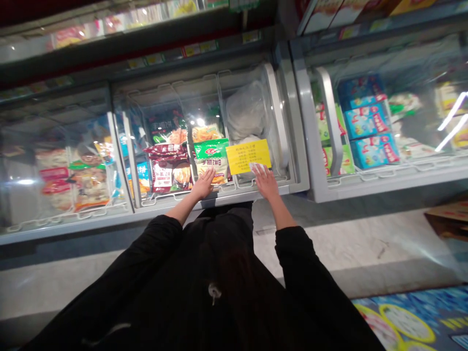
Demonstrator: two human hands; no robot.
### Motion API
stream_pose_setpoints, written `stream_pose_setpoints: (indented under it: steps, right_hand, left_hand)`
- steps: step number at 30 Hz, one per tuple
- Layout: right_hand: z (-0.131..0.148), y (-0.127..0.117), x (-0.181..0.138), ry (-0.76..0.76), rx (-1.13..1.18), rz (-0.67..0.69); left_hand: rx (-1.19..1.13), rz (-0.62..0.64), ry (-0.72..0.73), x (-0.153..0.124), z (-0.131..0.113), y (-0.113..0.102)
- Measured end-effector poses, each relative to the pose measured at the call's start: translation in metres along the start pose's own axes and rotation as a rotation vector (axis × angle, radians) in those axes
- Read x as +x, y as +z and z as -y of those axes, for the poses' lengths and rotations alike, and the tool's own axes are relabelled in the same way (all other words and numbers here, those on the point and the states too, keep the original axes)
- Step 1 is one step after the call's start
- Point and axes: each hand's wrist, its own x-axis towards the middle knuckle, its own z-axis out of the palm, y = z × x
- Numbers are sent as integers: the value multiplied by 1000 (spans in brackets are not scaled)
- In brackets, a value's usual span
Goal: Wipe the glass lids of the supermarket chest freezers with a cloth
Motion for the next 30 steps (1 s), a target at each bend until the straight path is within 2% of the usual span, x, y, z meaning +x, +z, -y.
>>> stream_pose_setpoints:
  steps: [3, 6, 8, 11, 15, 18, 21, 26, 30]
  right_hand:
    - [13, 0, 7, 156, -7, -20]
    - [29, 1, 2, 71, 10, 19]
    - [28, 0, -8, -17, 19, 47]
    - [8, -6, -25, -59, 25, 64]
    - [-24, -13, -25, 20, 25, 30]
    - [-32, -11, -11, 75, 40, 5]
    - [-34, -5, -6, 45, 73, 23]
    - [-61, -8, -26, -100, 132, 95]
    - [-95, -21, -44, -39, 136, 66]
  left_hand:
    - [4, 12, -42, -5, -7, 2]
    - [14, 28, -58, -7, -15, -2]
    - [24, 36, -59, -9, -20, -8]
    - [36, 45, -57, -12, -29, -17]
    - [40, 46, -44, -8, -47, -23]
    - [36, 44, -30, 1, -66, -21]
    - [34, 45, -6, 13, -86, -14]
    - [28, 40, 49, 26, -115, -7]
    - [11, 21, 72, 34, -135, -6]
